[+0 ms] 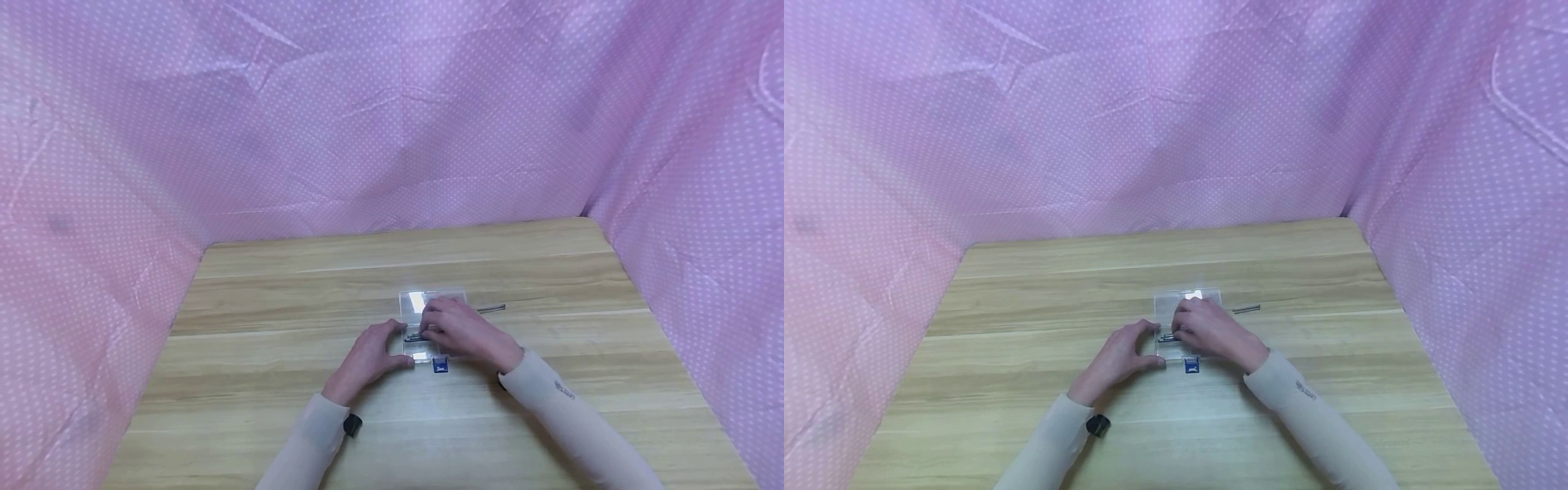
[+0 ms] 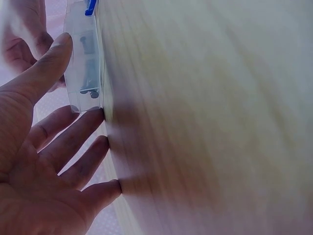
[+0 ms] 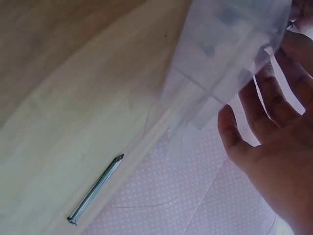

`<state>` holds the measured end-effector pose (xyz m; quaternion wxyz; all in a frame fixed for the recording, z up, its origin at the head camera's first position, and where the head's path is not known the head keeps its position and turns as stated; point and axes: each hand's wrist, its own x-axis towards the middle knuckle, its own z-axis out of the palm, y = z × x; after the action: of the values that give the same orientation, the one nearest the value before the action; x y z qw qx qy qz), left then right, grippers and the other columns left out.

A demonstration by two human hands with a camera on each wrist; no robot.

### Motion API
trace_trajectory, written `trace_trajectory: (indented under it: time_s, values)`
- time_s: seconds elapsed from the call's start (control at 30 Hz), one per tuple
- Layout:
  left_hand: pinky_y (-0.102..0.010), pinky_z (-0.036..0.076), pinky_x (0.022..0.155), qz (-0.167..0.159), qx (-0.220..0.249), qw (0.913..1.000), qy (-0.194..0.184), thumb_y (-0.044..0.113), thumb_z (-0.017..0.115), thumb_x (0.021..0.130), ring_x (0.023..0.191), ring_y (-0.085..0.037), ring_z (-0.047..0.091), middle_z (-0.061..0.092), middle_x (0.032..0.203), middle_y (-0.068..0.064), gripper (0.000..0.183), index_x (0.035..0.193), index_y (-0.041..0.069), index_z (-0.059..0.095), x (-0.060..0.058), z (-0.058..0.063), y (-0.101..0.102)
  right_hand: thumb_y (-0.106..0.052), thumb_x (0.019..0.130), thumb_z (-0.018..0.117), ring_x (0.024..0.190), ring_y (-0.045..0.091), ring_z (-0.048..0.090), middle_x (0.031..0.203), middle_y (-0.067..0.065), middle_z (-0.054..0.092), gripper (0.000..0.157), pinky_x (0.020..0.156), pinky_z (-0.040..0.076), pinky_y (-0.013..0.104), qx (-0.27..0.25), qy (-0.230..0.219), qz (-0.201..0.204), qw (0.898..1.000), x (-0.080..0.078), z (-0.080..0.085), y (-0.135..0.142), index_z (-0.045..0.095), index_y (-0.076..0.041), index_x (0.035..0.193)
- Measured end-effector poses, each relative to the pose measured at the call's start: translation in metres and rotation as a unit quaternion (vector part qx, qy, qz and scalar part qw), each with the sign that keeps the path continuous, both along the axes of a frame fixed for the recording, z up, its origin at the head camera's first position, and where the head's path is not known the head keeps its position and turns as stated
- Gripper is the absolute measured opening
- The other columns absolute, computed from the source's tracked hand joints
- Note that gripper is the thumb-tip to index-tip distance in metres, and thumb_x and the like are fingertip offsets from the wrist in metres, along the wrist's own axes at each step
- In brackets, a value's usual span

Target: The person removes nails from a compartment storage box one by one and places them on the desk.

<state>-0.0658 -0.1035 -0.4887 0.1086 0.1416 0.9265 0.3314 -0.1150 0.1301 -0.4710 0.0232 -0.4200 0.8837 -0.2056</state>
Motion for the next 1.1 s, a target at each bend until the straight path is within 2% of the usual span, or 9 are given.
trace_trajectory:
  time_s: [0.3,0.63,0.87,1.1]
  values:
    - [-0.05,0.047,0.101,0.0,0.002,1.0,0.003,0.037,0.09,0.079,0.117,-0.032,0.061,0.069,0.127,-0.01,0.065,0.132,0.01,0.064,0.0,0.0,0.0,-0.018,0.095,0.076,0.104,0.017,0.066,0.101,-0.005,0.071,0.008,0.111,0.041,0.047,-0.018,0.005,-0.016,1.0,0.004,0.002,0.003,0.078,-0.017,0.102]
    - [-0.049,0.046,0.103,0.005,0.004,0.9999,-0.009,0.036,0.09,0.08,0.119,-0.032,0.06,0.068,0.13,-0.01,0.066,0.134,0.01,0.063,0.0,0.001,0.0,-0.018,0.093,0.078,0.108,0.02,0.066,0.101,-0.005,0.073,0.008,0.109,0.042,0.05,-0.024,0.038,-0.015,0.999,0.007,0.003,0.008,0.077,-0.018,0.101]
    - [-0.049,0.047,0.103,0.003,0.005,1.0,-0.007,0.036,0.09,0.08,0.119,-0.033,0.061,0.068,0.129,-0.011,0.066,0.134,0.009,0.064,0.001,0.001,0.0,-0.02,0.093,0.078,0.113,0.022,0.065,0.106,-0.003,0.073,0.01,0.107,0.043,0.053,-0.018,0.03,-0.037,0.999,0.011,0.008,0.012,0.076,-0.019,0.104]
    - [-0.05,0.047,0.103,0.001,0.006,1.0,-0.003,0.036,0.091,0.079,0.119,-0.033,0.061,0.068,0.13,-0.011,0.067,0.133,0.008,0.064,0.0,0.0,0.0,-0.019,0.092,0.079,0.112,0.025,0.065,0.105,-0.002,0.073,0.012,0.105,0.044,0.057,-0.024,0.043,-0.043,0.998,0.013,0.01,0.016,0.076,-0.018,0.103]
